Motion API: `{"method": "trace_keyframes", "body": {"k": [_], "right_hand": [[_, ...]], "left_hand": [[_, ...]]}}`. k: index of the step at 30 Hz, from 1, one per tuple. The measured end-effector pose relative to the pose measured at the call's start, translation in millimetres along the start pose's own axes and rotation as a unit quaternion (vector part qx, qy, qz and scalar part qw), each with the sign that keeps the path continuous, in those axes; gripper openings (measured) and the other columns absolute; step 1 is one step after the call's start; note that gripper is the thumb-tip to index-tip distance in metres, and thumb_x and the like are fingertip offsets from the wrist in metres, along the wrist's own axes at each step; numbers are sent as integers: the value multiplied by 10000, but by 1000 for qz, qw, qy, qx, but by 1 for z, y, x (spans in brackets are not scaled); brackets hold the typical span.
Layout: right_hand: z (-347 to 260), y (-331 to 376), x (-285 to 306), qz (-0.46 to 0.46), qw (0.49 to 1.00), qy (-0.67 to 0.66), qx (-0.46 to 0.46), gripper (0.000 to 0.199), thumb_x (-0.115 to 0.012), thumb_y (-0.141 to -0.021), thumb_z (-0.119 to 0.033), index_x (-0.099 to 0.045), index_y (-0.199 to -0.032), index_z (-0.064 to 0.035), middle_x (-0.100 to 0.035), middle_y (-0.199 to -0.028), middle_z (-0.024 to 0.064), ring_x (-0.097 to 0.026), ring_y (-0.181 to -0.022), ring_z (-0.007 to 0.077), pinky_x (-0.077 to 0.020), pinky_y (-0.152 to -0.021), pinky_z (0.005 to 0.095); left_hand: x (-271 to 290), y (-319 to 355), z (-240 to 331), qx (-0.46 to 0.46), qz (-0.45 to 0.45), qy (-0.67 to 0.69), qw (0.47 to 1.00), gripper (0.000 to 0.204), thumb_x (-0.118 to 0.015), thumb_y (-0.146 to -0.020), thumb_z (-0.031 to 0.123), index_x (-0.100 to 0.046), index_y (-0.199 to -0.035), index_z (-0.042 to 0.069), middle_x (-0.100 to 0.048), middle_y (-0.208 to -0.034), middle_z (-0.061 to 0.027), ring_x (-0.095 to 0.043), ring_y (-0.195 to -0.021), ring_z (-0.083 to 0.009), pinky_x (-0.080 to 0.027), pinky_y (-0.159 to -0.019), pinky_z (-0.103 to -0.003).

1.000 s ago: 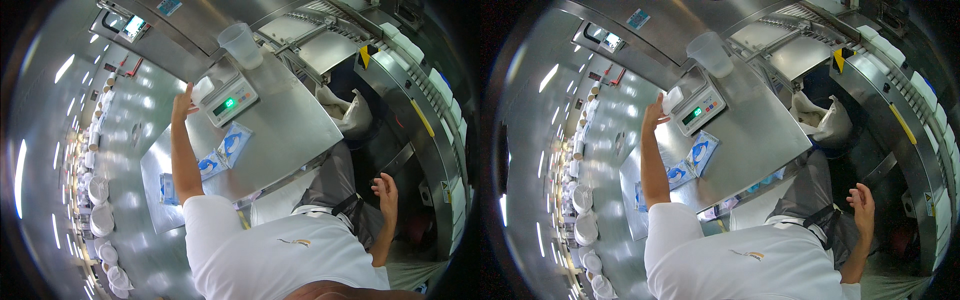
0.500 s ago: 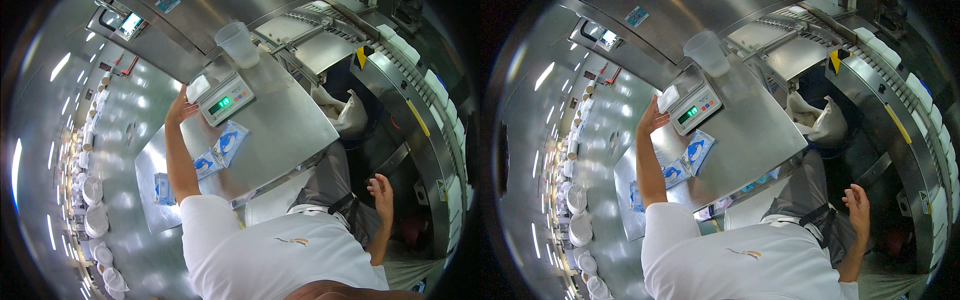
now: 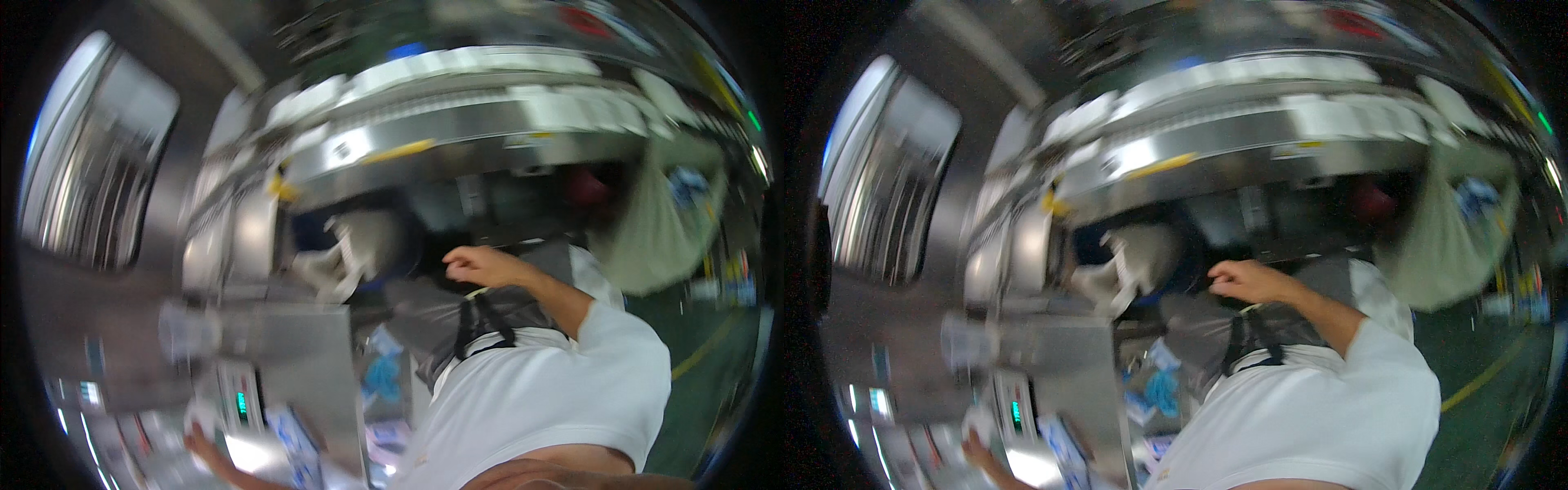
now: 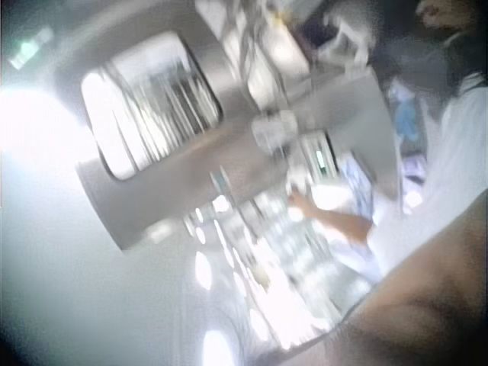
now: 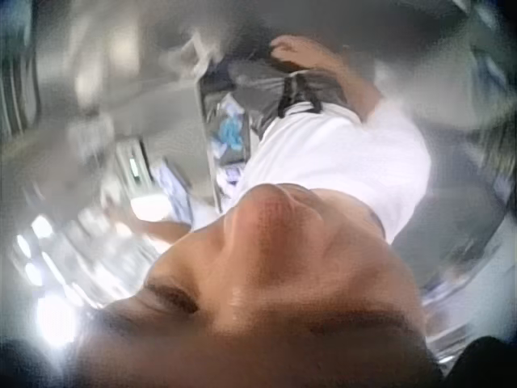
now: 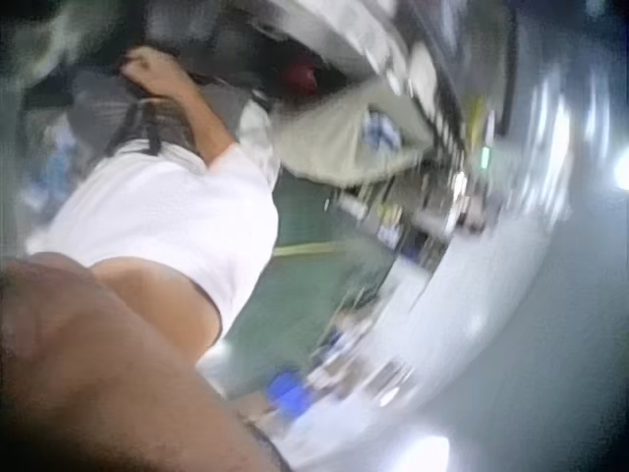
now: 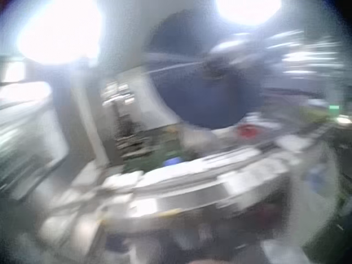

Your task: The person weighs a stack of items, cuts open a blue package with scissors, and places individual items into the package one by one.

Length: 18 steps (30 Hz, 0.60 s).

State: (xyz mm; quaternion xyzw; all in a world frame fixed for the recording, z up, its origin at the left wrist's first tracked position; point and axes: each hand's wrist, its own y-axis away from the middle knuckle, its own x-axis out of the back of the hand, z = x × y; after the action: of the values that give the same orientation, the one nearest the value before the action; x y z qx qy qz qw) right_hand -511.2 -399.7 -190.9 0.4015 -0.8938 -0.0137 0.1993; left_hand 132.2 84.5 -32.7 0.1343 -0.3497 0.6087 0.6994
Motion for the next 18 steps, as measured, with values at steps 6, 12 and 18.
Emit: {"method": "trace_keyframes", "body": {"k": [6, 12, 18], "right_hand": [[-7, -53, -6, 18, 972, -219, 83, 533, -626, -1043, -444, -602, -1333, 3, -703, -1243, 178, -706, -1098, 272, -557, -979, 395], [-82, -74, -30, -196, 778, -576, 158, 828, -348, -1020, -755, -559, -1371, -36, -656, -1268, 167, -648, -1203, 269, -526, -1048, 425], [-88, -11, 20, -37, 886, -428, 176, 496, -626, -1050, -375, -564, -1372, -2, -646, -1252, 103, -618, -1172, 142, -528, -974, 298]], "left_hand": [[-105, 122, 267, -178, -139, 51, 973, 272, -812, -923, 123, -679, -1052, -76, -735, -995, -130, -658, -877, -185, -542, -774, -341], [-241, 235, 366, -171, -486, 277, 811, 320, -823, -850, 77, -522, -959, 67, -596, -911, -7, -548, -827, -91, -450, -752, -240], [-305, 289, 409, -239, -552, 295, 742, 308, -778, -887, -48, -499, -971, 54, -621, -932, -14, -581, -856, -63, -465, -777, -212]]}}
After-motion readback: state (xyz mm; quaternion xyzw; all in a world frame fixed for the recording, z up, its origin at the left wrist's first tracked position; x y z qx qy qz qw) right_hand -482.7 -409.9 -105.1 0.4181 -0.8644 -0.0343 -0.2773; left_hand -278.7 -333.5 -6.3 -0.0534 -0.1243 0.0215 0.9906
